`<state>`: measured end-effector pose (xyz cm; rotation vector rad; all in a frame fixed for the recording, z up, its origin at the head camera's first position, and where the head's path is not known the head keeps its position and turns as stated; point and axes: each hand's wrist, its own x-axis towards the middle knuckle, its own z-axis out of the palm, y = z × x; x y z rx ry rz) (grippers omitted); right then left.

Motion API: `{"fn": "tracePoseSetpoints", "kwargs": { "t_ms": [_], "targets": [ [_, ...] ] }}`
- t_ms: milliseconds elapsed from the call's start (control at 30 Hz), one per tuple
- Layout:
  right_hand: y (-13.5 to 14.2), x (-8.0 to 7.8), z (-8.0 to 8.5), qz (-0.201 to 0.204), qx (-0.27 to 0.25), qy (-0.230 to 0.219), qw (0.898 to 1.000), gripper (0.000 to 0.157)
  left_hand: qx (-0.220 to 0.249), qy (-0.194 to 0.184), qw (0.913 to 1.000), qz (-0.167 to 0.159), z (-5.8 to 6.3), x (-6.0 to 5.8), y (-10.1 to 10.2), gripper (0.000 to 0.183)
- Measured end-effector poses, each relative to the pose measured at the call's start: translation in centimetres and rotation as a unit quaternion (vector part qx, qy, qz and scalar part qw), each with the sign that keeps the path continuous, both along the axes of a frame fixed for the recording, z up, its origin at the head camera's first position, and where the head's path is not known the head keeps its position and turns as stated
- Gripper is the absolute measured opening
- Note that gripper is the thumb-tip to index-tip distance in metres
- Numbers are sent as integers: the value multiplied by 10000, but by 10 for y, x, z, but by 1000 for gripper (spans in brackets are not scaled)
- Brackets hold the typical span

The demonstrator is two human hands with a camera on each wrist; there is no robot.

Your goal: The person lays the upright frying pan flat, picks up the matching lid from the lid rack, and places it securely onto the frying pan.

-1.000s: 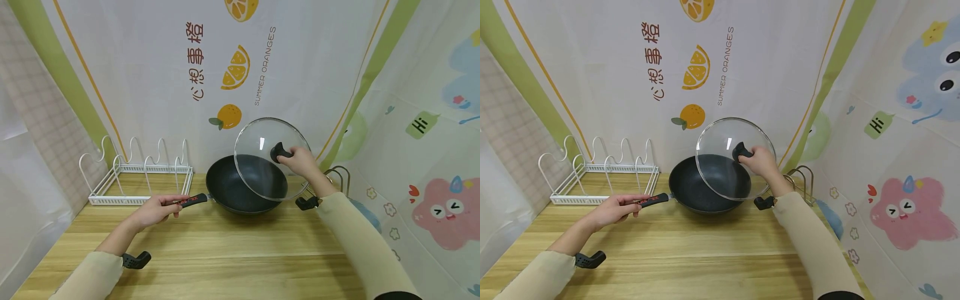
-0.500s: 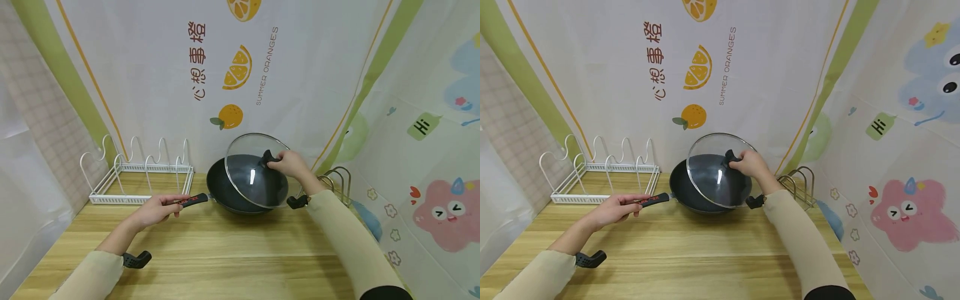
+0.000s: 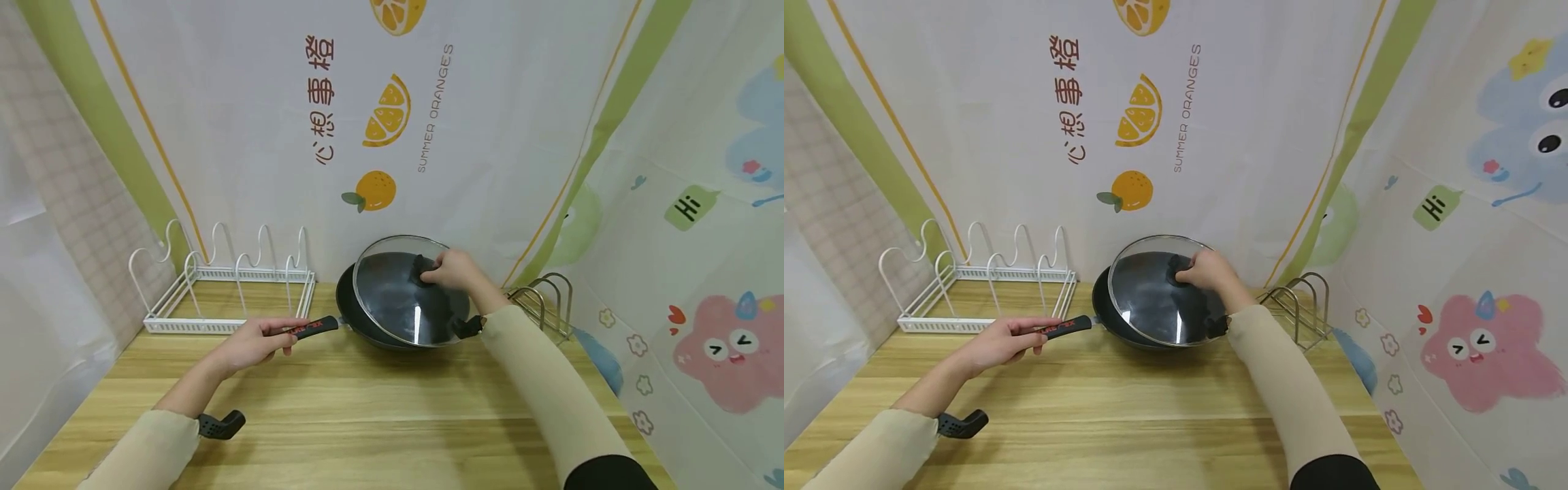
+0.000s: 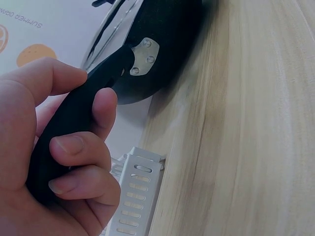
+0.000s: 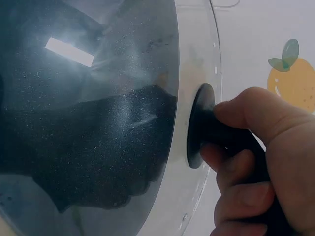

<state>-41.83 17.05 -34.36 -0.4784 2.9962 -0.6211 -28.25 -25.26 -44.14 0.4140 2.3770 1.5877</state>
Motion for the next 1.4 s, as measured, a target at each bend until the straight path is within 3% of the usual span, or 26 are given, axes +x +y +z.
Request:
{"fn": "tracePoseSetpoints", "kwargs": {
  "t_ms": [200,433,800,1400],
  "targets": [
    [-10,-4,4,42,254,-184,9995,50,28,7,10000,-18,-2,-1,-2,48],
    [-19,-10,5,201,518,-401,9976,56,41,18,10000,2,-1,0,-3,48],
    [-31,-17,0,191,458,-683,9964,59,61,19,10000,-17,-1,-1,-5,49],
    [-38,-27,-4,243,752,-742,9941,55,65,-36,10000,-6,-1,-1,0,50]
  ]
}}
